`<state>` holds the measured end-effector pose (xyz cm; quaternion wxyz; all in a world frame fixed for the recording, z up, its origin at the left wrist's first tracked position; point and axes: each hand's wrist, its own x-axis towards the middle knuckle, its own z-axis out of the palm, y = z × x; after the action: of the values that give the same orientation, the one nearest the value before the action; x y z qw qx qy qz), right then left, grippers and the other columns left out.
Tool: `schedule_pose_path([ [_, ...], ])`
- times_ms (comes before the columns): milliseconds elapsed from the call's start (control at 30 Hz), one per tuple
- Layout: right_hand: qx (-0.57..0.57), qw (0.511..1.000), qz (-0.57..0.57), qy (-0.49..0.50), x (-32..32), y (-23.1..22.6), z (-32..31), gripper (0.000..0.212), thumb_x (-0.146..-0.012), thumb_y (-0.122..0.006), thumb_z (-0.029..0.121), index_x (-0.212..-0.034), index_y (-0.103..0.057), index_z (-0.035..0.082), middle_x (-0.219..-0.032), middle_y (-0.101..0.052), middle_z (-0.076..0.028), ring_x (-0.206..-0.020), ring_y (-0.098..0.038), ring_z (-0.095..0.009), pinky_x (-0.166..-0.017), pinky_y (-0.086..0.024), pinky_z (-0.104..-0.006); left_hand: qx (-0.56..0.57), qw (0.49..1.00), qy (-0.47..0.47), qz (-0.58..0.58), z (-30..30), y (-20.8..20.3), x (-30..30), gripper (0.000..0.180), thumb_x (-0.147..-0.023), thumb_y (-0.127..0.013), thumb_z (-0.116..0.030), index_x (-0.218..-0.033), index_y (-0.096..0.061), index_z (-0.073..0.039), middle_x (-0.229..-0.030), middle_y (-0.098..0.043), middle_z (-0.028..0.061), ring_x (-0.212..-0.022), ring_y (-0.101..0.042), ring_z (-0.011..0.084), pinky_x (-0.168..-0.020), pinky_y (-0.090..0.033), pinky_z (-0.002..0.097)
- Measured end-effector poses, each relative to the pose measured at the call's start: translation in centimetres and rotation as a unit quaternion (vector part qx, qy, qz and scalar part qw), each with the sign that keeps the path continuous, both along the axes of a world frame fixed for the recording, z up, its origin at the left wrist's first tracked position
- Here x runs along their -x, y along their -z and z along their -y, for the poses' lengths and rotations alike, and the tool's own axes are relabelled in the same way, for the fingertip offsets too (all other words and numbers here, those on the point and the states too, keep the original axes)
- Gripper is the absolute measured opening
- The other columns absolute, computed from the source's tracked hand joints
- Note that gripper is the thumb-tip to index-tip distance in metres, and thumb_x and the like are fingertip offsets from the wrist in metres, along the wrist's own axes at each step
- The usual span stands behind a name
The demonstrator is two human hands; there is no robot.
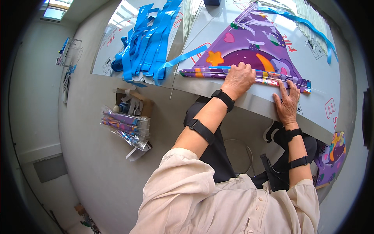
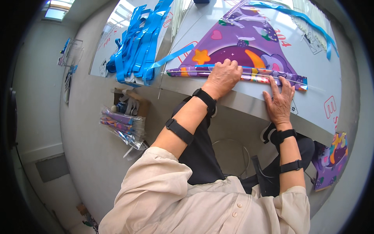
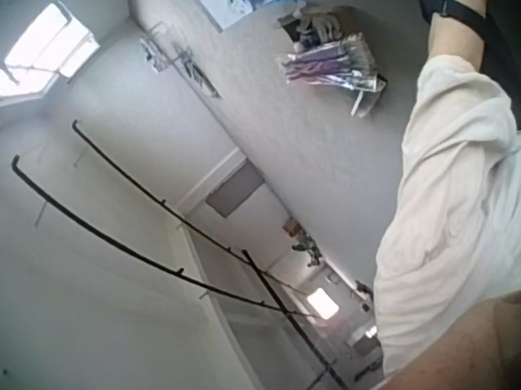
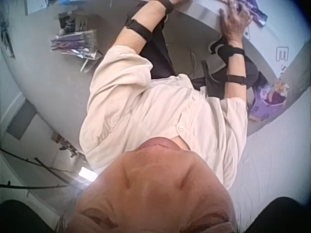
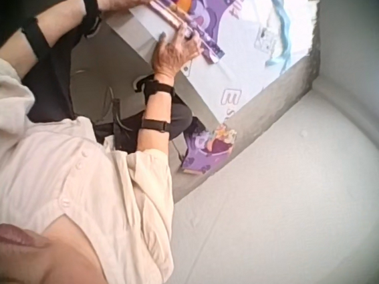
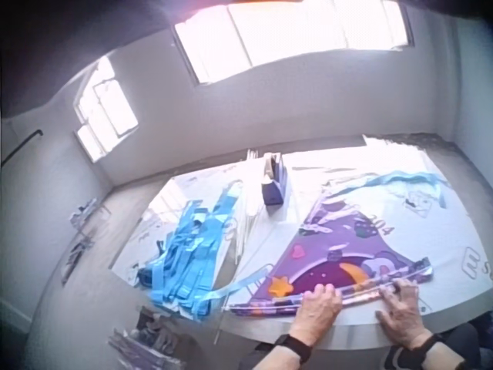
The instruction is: Folding a decorative kite and placing it into a plastic sleeve for packaging.
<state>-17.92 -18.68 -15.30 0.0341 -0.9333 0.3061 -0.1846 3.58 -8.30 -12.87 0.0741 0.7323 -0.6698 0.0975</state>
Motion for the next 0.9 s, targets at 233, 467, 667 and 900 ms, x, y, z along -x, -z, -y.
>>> schedule_pose_path([
  [233,-0.015,1.0,0.001,-0.004,-0.2,-0.4,-0.2,0.056,-0.085,-0.062,0.034,-0.138,-0.046,0.022,-0.133,-0.04,-0.013,-0.129,-0.033,-0.031,-0.11,-0.018,-0.0556,-0.002,1.0,0.018,-0.004,-0.8,-0.2,-0.9,0.005,-0.075,-0.059,-0.009,-0.08,-0.059,-0.008,-0.081,-0.057,0.0066,-0.079,-0.06,0.0219,-0.061,-0.052,0.0327],
  [467,-0.015,1.0,-0.028,0.0,-0.1,-0.4,-0.1,0.05,-0.087,-0.058,0.037,-0.136,-0.047,0.029,-0.131,-0.038,-0.013,-0.129,-0.032,-0.032,-0.11,-0.014,-0.0593,0.004,0.999,-0.007,-0.054,-1.0,0.0,-1.0,0.009,-0.075,-0.054,0.001,-0.083,-0.053,-0.004,-0.082,-0.055,0.0112,-0.082,-0.058,0.027,-0.071,-0.05,0.0364],
  [667,-0.018,0.999,-0.029,0.003,-0.2,-0.7,-0.1,0.049,-0.086,-0.059,0.04,-0.133,-0.05,0.029,-0.129,-0.039,-0.013,-0.127,-0.031,-0.032,-0.108,-0.014,-0.061,0.026,0.995,-0.036,-0.085,-1.2,-0.3,-0.4,0.011,-0.073,-0.052,0.003,-0.082,-0.054,-0.002,-0.084,-0.054,0.012,-0.083,-0.055,0.0296,-0.073,-0.047,0.0386],
  [900,-0.017,0.999,-0.032,0.01,-0.4,-1.1,-0.2,0.05,-0.085,-0.06,0.042,-0.131,-0.051,0.027,-0.128,-0.04,-0.013,-0.126,-0.033,-0.031,-0.107,-0.016,-0.0616,0.08,0.994,-0.063,-0.029,-2.8,0.4,2.7,0.027,-0.076,-0.054,0.0,-0.101,-0.058,0.01,-0.1,-0.058,0.0216,-0.101,-0.052,0.0359,-0.092,-0.044,0.0396],
])
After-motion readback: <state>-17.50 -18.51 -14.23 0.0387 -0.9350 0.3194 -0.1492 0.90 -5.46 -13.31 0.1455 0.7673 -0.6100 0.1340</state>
